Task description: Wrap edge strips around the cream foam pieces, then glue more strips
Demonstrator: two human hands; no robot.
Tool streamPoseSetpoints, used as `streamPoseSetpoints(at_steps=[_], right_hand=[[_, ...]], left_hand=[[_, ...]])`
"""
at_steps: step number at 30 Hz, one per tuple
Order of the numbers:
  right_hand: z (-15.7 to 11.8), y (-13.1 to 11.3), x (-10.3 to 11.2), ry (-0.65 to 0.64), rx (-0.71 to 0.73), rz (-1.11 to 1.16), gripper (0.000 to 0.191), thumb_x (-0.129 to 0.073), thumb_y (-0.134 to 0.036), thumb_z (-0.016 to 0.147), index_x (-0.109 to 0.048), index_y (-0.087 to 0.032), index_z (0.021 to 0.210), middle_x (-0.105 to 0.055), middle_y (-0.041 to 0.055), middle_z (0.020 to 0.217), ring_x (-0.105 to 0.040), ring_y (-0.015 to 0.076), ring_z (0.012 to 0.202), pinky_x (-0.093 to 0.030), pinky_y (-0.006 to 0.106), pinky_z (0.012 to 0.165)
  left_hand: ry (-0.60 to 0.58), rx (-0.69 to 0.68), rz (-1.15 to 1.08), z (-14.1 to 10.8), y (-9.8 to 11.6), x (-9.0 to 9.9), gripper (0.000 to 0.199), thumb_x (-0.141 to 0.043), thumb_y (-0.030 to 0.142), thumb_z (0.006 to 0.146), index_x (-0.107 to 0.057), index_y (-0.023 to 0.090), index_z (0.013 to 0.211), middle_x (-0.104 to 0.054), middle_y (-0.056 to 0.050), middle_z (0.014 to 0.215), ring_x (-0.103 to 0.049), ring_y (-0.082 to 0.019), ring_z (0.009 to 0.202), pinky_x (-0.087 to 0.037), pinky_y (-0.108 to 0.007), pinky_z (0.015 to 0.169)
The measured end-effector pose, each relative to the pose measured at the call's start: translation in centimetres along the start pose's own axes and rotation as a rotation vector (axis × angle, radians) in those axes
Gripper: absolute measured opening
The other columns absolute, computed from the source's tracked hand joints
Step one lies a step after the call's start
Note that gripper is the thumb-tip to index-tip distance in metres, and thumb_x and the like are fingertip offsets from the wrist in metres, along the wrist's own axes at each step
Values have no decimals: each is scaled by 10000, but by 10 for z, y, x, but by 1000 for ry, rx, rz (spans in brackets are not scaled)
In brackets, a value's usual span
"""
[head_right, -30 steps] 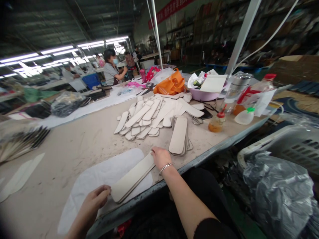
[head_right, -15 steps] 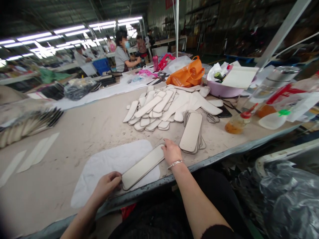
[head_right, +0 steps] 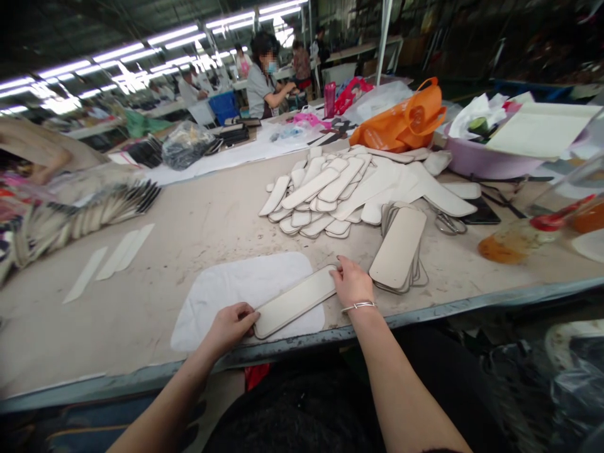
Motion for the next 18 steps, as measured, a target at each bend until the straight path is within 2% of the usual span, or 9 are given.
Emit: streamPoseSetpoints(at_steps=[18], right_hand=[[-1,2,-1,-12,-18,67,411,-555,-272,796,-525,-178,1195,-634,48,899,-576,177,787,-461,304,749]], left_hand=[[64,-75,218,2,6,-2,216,-488,347,785,-581,186,676,-604,3,610,-533,-136,580,-318,-228,567]])
Point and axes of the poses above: each hand's wrist, its own z-axis towards the middle knuckle, its own x-axis out of the back of the hand, y = z × x, the point moved 2 cm from there along z, towards the middle knuckle
